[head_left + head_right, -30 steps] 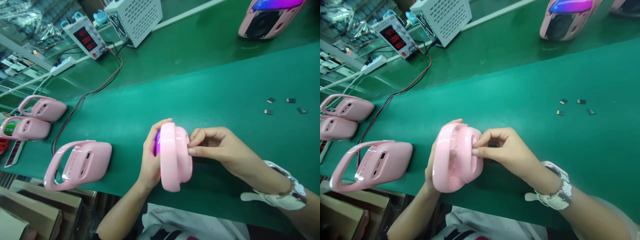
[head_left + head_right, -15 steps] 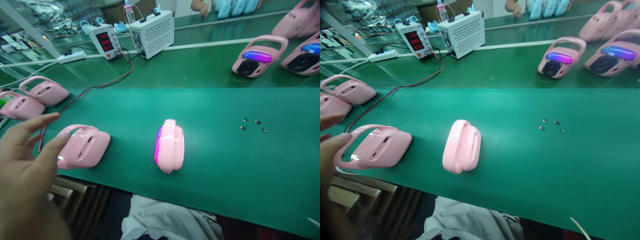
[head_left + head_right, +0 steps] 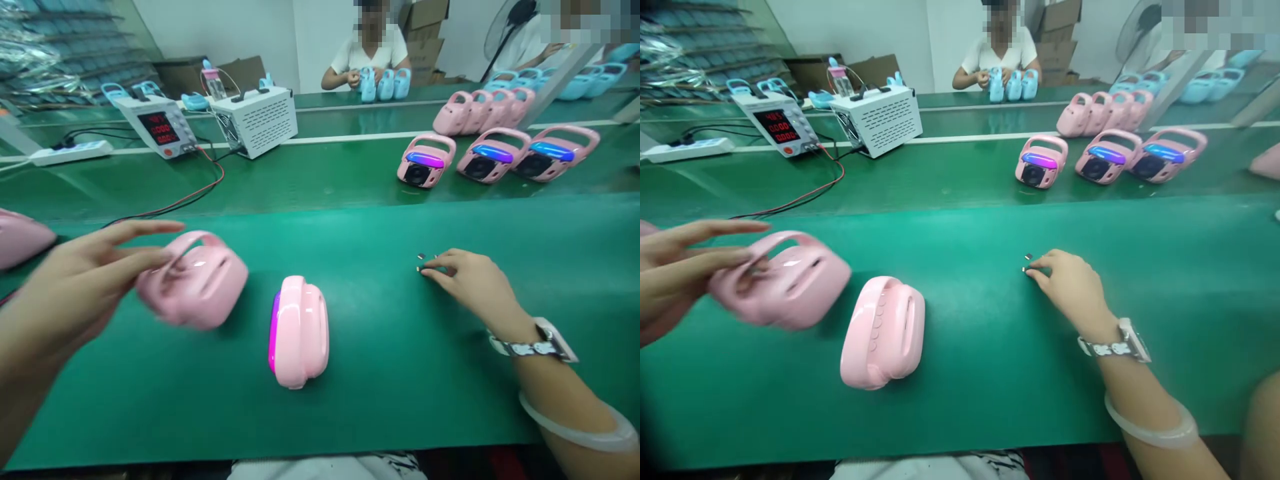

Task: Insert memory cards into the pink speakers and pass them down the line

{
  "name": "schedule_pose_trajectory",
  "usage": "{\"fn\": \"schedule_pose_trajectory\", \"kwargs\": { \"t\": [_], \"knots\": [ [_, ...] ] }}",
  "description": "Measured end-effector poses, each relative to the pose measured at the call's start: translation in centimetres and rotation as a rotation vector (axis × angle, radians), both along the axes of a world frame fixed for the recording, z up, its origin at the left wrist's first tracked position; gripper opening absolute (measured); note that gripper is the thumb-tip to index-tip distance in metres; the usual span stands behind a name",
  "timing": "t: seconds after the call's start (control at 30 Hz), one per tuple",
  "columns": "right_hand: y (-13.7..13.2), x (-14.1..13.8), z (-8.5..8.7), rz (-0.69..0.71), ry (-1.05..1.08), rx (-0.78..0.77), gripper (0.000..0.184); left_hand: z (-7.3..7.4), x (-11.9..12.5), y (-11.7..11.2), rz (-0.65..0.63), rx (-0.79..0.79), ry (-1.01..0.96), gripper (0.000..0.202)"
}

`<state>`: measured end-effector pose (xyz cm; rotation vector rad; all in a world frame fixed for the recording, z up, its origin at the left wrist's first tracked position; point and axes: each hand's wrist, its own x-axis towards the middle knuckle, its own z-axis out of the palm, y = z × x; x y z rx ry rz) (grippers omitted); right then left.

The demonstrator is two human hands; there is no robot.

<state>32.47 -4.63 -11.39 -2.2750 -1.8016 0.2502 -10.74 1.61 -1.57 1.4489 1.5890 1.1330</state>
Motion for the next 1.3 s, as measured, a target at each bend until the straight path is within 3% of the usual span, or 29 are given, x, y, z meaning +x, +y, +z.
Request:
{"fn": "schedule_pose_trajectory", "kwargs": {
  "t": [0.13,0.27,0.37,0.47,0.57,0.67,0.8,0.9,0.97,1.03,1.1,1.17,1.3],
  "knots": [
    [-0.3,-0.2,-0.7,0.015,0.15,0.119,0.017,-0.9,6.8,3.5,-0.222,-0.027,-0.169,0.039],
    [1.0,-2.2,0.7,-0.054,0.681,0.007,0.03,-2.7,11.2,5.7,-0.414,-0.044,-0.211,0.042],
    [2.9,-5.5,2.0,0.027,1.124,-0.147,0.04,-4.1,12.3,6.7,-0.472,0.09,-0.146,0.028],
    [5.5,-9.0,2.5,0.092,1.334,-0.243,0.036,-6.4,12.6,7.6,-0.344,0.205,-0.318,0.02],
    [7.9,-11.5,2.3,0.12,1.414,-0.272,0.029,-9.0,12.8,8.5,-0.354,0.055,-0.505,0.029],
    [9.0,-12.8,2.1,0.103,1.459,-0.272,0.024,-10.1,12.6,8.8,-0.342,0.004,-0.479,0.029],
    [7.5,-12.2,2.7,0.193,1.486,-0.289,0.021,-8.7,10.1,6.5,-0.142,0.218,-0.434,0.019],
    [5.3,-10.1,3.1,0.298,1.186,-0.448,0.023,-7.7,7.4,2.2,-0.23,0.338,-0.367,0.015],
    [4.0,-8.7,2.8,0.254,0.921,-0.549,0.03,-7.6,6.3,-1.0,-0.375,0.19,-0.331,0.025],
    [2.9,-8.3,2.3,0.198,0.806,-0.489,0.035,-8.1,6.2,-3.6,-0.496,-0.056,-0.343,0.044],
    [1.8,-9.2,1.8,0.22,0.91,-0.312,0.032,-8.8,6.9,-5.3,-0.567,-0.229,-0.375,0.054],
    [0.7,-11.0,1.5,0.335,1.147,-0.19,0.032,-9.5,7.8,-6.0,-0.574,-0.295,-0.413,0.051],
    [-0.8,-14.1,0.5,0.471,1.566,-0.257,0.048,-9.9,8.9,-6.3,-0.539,-0.316,-0.501,0.053]
  ]
}}
